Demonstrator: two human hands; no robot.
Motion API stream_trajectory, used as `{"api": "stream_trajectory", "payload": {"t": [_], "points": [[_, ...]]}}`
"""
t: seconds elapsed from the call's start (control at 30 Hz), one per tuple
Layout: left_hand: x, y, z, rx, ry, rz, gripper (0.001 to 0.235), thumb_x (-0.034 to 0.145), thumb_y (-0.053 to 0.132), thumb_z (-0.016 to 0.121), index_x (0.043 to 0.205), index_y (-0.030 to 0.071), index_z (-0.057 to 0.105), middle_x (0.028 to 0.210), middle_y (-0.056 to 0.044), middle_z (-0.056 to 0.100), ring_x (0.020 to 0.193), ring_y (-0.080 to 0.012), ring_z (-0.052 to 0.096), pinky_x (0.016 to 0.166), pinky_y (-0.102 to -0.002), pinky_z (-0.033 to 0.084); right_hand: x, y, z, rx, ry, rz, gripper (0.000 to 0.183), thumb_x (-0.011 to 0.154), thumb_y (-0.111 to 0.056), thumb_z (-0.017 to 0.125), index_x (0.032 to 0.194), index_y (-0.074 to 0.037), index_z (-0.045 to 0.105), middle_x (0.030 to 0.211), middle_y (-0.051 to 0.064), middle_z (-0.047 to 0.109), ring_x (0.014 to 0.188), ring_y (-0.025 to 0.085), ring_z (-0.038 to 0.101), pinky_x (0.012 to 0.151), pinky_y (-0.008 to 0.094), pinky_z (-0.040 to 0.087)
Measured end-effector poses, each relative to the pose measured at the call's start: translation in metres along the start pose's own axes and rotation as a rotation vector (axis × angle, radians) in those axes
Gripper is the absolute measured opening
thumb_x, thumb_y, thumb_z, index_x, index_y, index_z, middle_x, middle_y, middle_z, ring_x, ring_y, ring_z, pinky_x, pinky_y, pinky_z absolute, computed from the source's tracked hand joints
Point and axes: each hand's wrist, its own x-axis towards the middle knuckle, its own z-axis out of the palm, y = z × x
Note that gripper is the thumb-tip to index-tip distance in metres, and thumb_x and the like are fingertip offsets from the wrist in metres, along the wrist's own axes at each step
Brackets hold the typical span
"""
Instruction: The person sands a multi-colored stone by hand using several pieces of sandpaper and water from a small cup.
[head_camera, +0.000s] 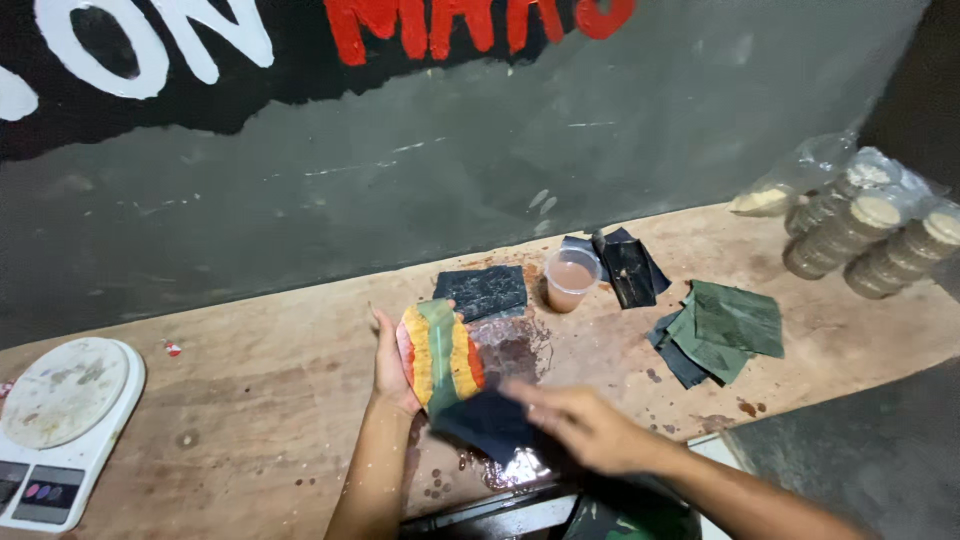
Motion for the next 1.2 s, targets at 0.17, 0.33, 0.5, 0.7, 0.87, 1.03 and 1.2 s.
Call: {"api": "stream_trajectory", "payload": {"t": [0.17,0.33,0.5,0.7,0.87,1.03,1.2], "points": [[-0.006,0.000,0.004,0.062,0.013,0.033,0.103,0.092,0.083,0.020,0.142,0.000,0.058,0.120,-0.022,0.067,0.110,-0.0347,0.064,0.098,-0.049,0.050,-0.001,0.001,-0.050,0.695,0.307,0.118,0.074,0.091,-0.021,0.063,0.156,-0.007,0.030,0.124,0.026,0.068,0.091,0.027,0.075,0.071,0.031,0.064],[-0.016,0.002,0.020,0.129,0.041,0.060,0.103,0.092,0.081,0.021,0.142,-0.002,0.057,0.120,-0.024,0.066,0.110,-0.0389,0.063,0.098,-0.055,0.049,-0.020,0.006,-0.081,0.943,0.393,0.046,0.083,0.092,-0.001,0.062,0.159,-0.005,0.014,0.117,0.016,0.072,0.093,0.017,0.073,0.083,0.030,0.062],[-0.022,0.004,0.035,0.143,0.086,0.019,0.104,0.091,0.080,0.017,0.143,-0.002,0.054,0.128,-0.031,0.061,0.119,-0.0429,0.058,0.103,-0.058,0.044,-0.043,0.005,-0.067,-0.343,0.574,-0.125,0.029,0.087,-0.005,0.055,0.109,-0.012,0.071,0.121,0.006,0.076,0.102,0.021,0.078,0.090,0.040,0.063],[-0.006,-0.004,0.001,0.066,-0.053,0.031,0.104,0.089,0.085,0.025,0.140,0.000,0.056,0.121,-0.027,0.065,0.106,-0.0421,0.063,0.097,-0.059,0.049,-0.043,0.015,-0.042,-0.927,0.654,-0.632,0.025,0.103,-0.016,0.051,0.105,-0.016,0.077,0.137,0.015,0.058,0.129,0.032,0.054,0.117,0.062,0.032],[-0.010,-0.002,0.009,0.081,-0.058,0.018,0.103,0.091,0.084,0.023,0.141,0.000,0.057,0.120,-0.025,0.066,0.107,-0.0402,0.063,0.096,-0.056,0.049,-0.035,0.018,-0.037,-0.725,0.753,-0.720,0.020,0.097,-0.025,0.061,0.092,-0.006,0.067,0.121,0.019,0.061,0.119,0.037,0.058,0.111,0.064,0.044],[-0.011,-0.001,0.009,0.095,-0.065,0.034,0.102,0.092,0.083,0.023,0.139,-0.001,0.058,0.119,-0.025,0.066,0.106,-0.0387,0.064,0.093,-0.055,0.051,-0.028,0.017,-0.037,-0.634,0.703,-0.745,0.020,0.095,-0.020,0.064,0.091,-0.001,0.059,0.121,0.026,0.062,0.119,0.042,0.063,0.110,0.063,0.046],[-0.011,-0.002,0.010,0.071,-0.084,0.016,0.102,0.091,0.084,0.025,0.139,0.000,0.057,0.120,-0.025,0.066,0.106,-0.0395,0.064,0.094,-0.056,0.051,-0.023,0.021,-0.038,-0.571,0.662,-0.716,0.020,0.102,-0.020,0.051,0.093,-0.003,0.059,0.124,0.026,0.062,0.120,0.043,0.063,0.112,0.062,0.044]]}}
